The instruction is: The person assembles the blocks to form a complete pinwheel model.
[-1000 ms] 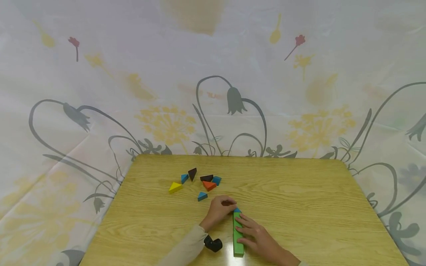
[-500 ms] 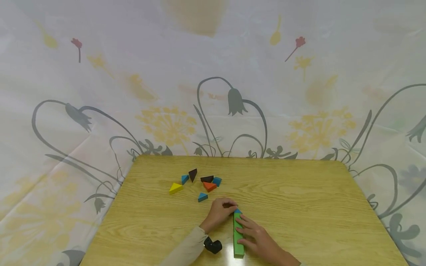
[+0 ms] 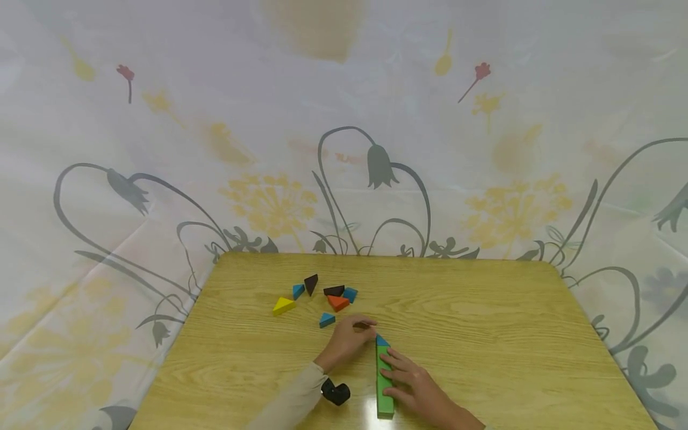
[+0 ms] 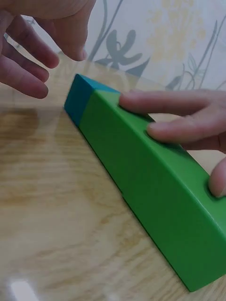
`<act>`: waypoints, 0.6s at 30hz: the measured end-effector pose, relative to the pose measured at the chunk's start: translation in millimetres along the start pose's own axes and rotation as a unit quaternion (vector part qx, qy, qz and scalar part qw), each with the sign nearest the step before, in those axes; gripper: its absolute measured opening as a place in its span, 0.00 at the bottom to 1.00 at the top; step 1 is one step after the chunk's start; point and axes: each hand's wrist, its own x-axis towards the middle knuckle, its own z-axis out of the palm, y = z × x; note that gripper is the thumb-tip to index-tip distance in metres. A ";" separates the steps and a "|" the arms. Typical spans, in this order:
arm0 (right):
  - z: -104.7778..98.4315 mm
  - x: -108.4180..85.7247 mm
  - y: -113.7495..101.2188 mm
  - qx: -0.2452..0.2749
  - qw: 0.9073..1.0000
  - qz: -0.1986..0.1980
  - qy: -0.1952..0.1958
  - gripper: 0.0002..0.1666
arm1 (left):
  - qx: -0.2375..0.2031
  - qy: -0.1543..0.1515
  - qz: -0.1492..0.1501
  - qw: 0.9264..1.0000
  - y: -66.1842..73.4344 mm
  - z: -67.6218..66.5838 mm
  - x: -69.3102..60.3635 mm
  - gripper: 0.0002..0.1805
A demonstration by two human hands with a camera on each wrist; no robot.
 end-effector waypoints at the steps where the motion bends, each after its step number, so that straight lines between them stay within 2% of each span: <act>1: 0.0 -0.1 -0.1 0.002 1.000 0.001 -0.001 0.22 | 0.002 0.002 -0.001 1.000 -0.1 -2.9 1.0 0.10; 10: 0.5 -0.8 -0.5 0.002 1.000 -0.006 -0.002 0.21 | 0.000 0.003 0.005 1.000 2.2 -34.1 6.9 0.12; 18: 0.6 -1.0 0.0 0.007 1.000 0.001 -0.009 0.22 | 0.020 0.038 0.012 0.999 -7.9 -56.8 17.4 0.11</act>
